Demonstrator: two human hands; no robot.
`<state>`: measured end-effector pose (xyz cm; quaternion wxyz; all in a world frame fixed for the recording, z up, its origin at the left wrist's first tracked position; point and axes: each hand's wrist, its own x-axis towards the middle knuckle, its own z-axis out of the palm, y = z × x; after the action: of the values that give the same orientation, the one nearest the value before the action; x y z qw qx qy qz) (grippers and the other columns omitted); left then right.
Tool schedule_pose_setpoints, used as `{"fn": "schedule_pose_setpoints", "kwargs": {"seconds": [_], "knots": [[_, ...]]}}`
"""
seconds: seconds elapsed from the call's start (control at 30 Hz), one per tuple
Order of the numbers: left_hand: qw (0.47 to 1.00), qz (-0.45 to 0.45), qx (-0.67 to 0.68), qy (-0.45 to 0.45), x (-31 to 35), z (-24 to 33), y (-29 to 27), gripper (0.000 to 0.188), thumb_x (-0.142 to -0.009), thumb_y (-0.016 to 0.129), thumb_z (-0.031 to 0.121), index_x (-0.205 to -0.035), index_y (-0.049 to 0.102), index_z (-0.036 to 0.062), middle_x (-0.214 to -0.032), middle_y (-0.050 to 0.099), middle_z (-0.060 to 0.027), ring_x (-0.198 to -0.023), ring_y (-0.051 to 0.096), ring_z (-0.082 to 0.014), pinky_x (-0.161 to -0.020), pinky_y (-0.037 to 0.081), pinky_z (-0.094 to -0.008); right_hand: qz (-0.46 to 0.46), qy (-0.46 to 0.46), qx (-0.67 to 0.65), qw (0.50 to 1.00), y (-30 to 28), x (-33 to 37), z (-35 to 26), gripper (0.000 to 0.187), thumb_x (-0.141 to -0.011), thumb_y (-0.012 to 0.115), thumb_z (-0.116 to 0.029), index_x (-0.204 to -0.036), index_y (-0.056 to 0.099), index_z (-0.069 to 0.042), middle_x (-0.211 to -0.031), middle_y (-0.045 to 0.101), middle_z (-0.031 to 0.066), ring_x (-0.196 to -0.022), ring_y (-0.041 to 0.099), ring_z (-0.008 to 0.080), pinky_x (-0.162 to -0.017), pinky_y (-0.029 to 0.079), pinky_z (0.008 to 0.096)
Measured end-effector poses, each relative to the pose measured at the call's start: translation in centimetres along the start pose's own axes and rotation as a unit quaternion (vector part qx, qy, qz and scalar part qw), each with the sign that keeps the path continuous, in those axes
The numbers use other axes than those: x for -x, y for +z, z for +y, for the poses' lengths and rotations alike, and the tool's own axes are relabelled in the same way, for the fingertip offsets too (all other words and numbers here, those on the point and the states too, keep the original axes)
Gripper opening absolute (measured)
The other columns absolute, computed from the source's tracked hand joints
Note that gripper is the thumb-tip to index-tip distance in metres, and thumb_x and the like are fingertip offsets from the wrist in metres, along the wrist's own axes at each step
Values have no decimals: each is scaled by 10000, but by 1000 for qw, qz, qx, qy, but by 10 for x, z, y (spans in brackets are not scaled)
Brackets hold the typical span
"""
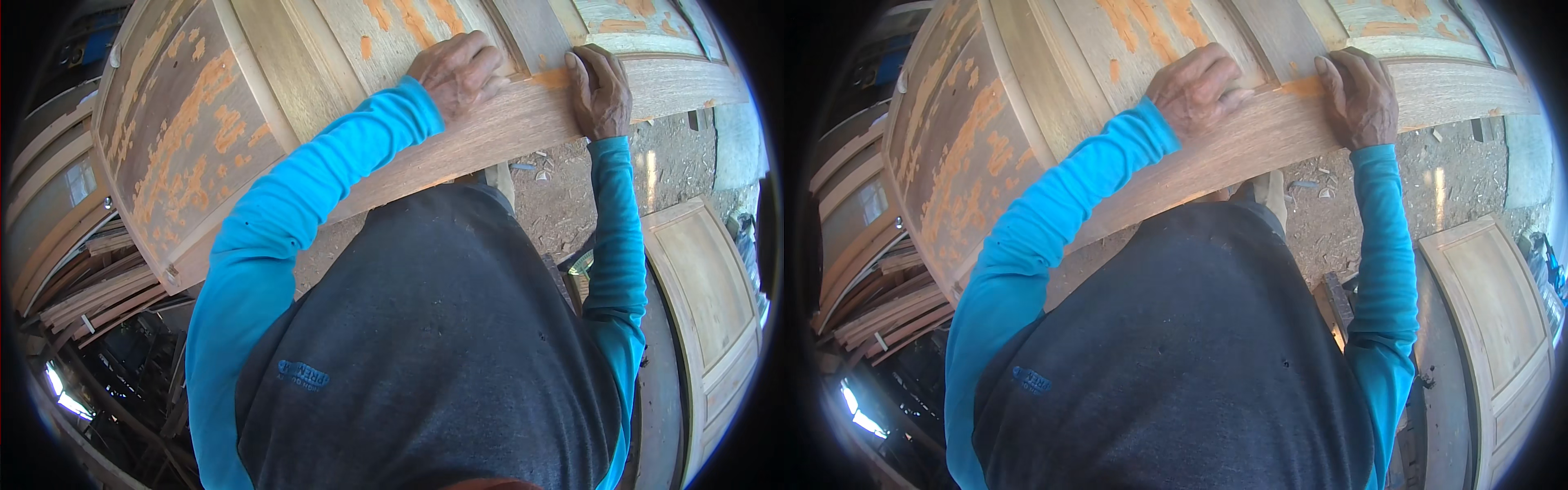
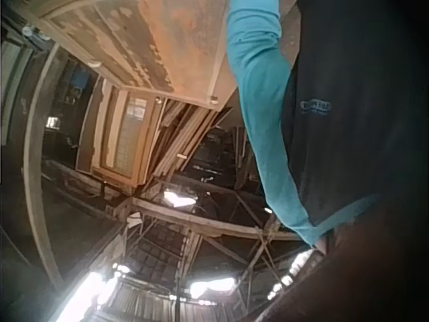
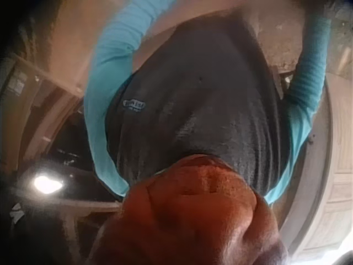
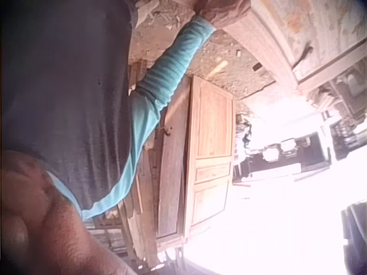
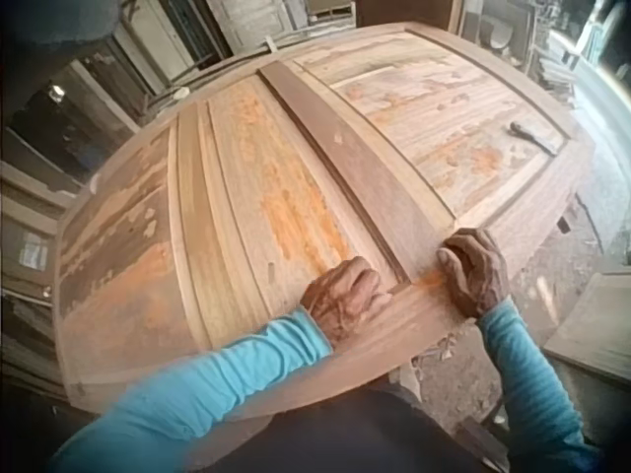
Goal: The person sands the surface and edges of a large wooden door using a sanding block and a scraper.
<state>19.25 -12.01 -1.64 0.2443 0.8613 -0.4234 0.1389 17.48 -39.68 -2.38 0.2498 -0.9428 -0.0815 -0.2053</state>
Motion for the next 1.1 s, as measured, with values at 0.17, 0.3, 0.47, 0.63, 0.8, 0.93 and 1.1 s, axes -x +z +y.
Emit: {"fn": "schedule_pose_setpoints", "kwargs": {"seconds": [0.17, 0.3, 0.47, 0.63, 0.8, 0.93, 1.1], "knots": [[996, -29, 38, -70, 30, -5, -21, 281, -848, 806, 230, -921, 620, 33, -894, 600, -101, -806, 666, -272, -668, 591, -392, 1, -7, 34, 999, 3, -3, -1, 370, -912, 772, -395, -1069, 750, -60, -1101, 731, 122, -1012, 694, 315, -902, 551, 427], [997, 28, 32, -60, -22, 6, 15, 289, -843, 807, 228, -930, 620, 25, -900, 603, -110, -809, 665, -283, -669, 589, -401, 3, -12, 4, 1000, 4, -7, -3, 351, -902, 786, -370, -1055, 749, -57, -1081, 731, 116, -996, 692, 315, -901, 549, 419], [997, -2, 47, -61, 25, -4, -14, 343, -815, 842, 281, -939, 652, 24, -903, 620, -110, -813, 667, -265, -672, 601, -381, 4, -11, 15, 1000, 0, -2, -1, 331, -899, 790, -354, -1046, 748, -61, -1066, 729, 112, -988, 688, 307, -897, 546, 413], [998, 0, 39, -43, 2, -6, -2, 390, -824, 837, 350, -962, 669, 27, -920, 622, -107, -828, 662, -271, -697, 596, -386, 10, -15, 27, 999, 3, -8, -2, 322, -904, 785, -346, -1050, 747, -61, -1073, 726, 116, -996, 685, 312, -899, 546, 417], [996, 9, 72, -58, -7, -1, 11, 369, -857, 815, 340, -977, 658, 29, -946, 613, -104, -871, 653, -282, -744, 588, -399, 2, -10, 12, 1000, 3, -2, -1, 332, -904, 784, -352, -1059, 744, -60, -1063, 728, 117, -998, 686, 316, -901, 546, 414], [990, -42, 91, -99, 47, -10, -29, 357, -851, 823, 318, -965, 648, 30, -940, 599, -105, -871, 642, -279, -739, 581, -404, -17, 0, 35, 999, -1, 0, -1, 331, -950, 746, -344, -1108, 753, -53, -1138, 730, 134, -1057, 696, 313, -930, 547, 399], [995, -29, 66, -74, 7, 1, -9, 321, -872, 800, 288, -961, 620, 38, -952, 576, -107, -877, 635, -288, -748, 578, -417, -7, -3, 32, 999, 2, -8, -2, 350, -924, 768, -362, -1082, 745, -50, -1093, 730, 123, -1012, 693, 313, -904, 552, 409]]}}
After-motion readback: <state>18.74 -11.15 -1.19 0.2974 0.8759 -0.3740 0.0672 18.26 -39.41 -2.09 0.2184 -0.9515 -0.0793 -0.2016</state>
